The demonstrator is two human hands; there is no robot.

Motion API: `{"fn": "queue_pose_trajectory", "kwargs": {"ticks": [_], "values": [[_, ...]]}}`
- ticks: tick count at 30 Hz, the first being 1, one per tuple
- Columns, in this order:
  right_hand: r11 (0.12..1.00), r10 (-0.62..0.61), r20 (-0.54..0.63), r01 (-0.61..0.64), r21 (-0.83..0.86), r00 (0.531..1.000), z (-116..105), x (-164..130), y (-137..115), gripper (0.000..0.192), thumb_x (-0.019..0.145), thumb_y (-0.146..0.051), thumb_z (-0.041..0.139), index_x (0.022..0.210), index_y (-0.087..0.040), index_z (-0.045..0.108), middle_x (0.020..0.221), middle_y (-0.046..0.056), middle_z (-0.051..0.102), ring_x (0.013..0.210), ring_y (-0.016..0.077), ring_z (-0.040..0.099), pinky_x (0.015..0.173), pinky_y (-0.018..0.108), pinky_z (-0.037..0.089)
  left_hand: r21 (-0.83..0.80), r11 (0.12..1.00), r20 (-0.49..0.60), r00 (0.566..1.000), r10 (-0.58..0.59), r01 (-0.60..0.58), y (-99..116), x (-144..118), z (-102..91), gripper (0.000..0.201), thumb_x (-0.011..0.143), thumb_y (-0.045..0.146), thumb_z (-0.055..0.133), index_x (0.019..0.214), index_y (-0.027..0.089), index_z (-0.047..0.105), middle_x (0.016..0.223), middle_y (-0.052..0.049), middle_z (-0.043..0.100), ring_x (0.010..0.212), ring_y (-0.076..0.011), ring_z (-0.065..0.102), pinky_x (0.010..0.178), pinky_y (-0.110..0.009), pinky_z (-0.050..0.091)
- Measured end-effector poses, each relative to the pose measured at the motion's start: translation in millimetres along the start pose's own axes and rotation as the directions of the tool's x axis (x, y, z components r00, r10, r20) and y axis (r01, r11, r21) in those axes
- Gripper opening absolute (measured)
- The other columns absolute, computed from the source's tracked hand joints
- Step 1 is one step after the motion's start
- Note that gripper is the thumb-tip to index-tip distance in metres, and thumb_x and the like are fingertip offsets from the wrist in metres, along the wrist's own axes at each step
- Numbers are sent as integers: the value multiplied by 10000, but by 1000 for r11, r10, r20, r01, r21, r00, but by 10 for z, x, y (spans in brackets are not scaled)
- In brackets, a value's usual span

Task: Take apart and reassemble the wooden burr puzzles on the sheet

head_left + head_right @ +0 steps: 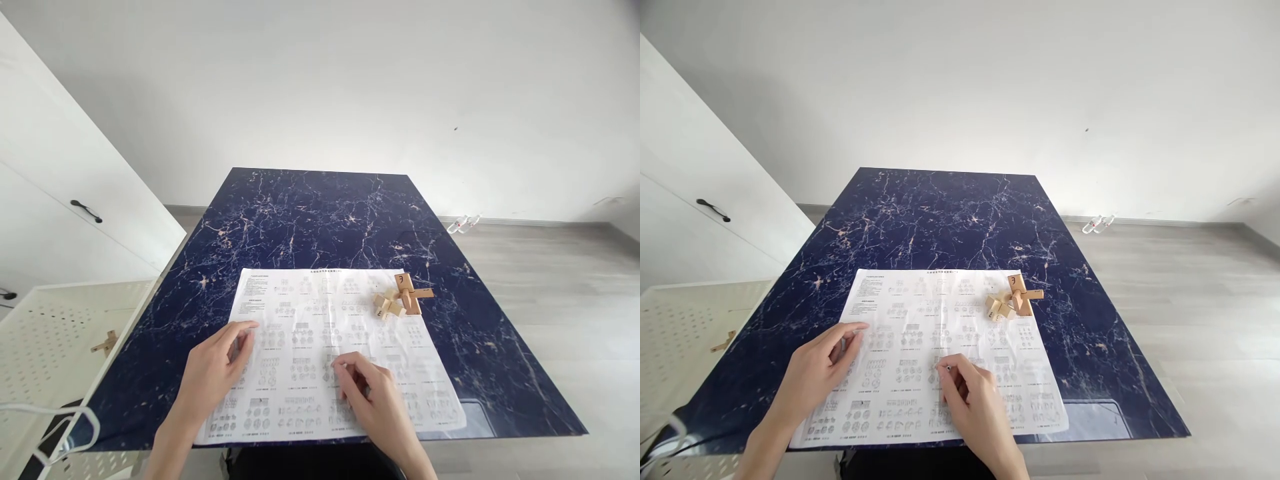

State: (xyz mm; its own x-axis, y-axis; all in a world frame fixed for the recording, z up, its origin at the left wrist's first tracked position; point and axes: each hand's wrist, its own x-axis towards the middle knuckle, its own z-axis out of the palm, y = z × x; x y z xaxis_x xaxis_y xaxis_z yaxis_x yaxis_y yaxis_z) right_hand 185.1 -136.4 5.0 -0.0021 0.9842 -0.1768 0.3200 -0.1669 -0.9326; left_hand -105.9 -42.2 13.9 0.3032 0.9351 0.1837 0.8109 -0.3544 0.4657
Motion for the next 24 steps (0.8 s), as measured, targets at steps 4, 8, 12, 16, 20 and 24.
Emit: {"fn": "queue_pose_trajectory", "kwargs": {"ticks": [4, 8, 12, 16, 20, 24], "values": [[1000, -14, 4, 14, -19, 1000, 1, 4, 0, 444, 1094, -604, 460, 1010, -242, 702, 672, -10, 616, 574, 156, 534, 550, 265, 411, 9, 1000, -11, 1000, -3, 3, -7, 2, 13, 329, 1077, 470, 500, 1177, 249, 723, 797, 27, 712, 584, -124, 588, 593, -229, 448], [1000, -17, -35, 16, -11, 999, 34, 4, -6, 481, 1083, -637, 463, 994, -234, 709, 663, -5, 615, 569, 155, 530, 541, 266, 407, 5, 1000, -26, 1000, -8, 8, -4, 6, 17, 340, 1073, 478, 495, 1162, 249, 730, 765, 26, 697, 575, -128, 584, 591, -228, 453], [999, -38, -68, 38, -5, 997, 67, 4, 5, 521, 1078, -662, 457, 985, -218, 713, 641, -4, 602, 536, 144, 505, 521, 266, 397, 12, 1000, -30, 1000, -10, 10, 22, 8, -8, 353, 1067, 489, 486, 1143, 251, 736, 737, 24, 688, 565, -135, 586, 575, -229, 450], [999, -29, -52, 28, -21, 998, 70, 7, 9, 530, 1081, -671, 434, 993, -226, 706, 650, -2, 600, 549, 155, 514, 535, 273, 407, 18, 1000, -33, 999, -19, 20, 53, 16, -28, 339, 1062, 478, 492, 1142, 255, 735, 734, 25, 689, 563, -135, 588, 572, -226, 451], [999, -25, -37, 23, -37, 999, 66, 8, 7, 546, 1084, -674, 410, 977, -223, 699, 659, 7, 609, 564, 167, 536, 547, 281, 406, 8, 1000, -35, 999, -17, 17, 64, 26, -28, 334, 1058, 473, 495, 1133, 257, 738, 745, 24, 701, 553, -131, 588, 565, -222, 456], [999, -32, -39, 31, -44, 999, 78, 8, 20, 523, 1090, -654, 422, 1017, -225, 713, 662, 4, 615, 559, 163, 531, 544, 280, 400, 4, 1000, -29, 999, -14, 14, 44, 15, -24, 338, 1062, 482, 502, 1147, 249, 731, 742, 20, 698, 566, -134, 603, 564, -219, 457]]}}
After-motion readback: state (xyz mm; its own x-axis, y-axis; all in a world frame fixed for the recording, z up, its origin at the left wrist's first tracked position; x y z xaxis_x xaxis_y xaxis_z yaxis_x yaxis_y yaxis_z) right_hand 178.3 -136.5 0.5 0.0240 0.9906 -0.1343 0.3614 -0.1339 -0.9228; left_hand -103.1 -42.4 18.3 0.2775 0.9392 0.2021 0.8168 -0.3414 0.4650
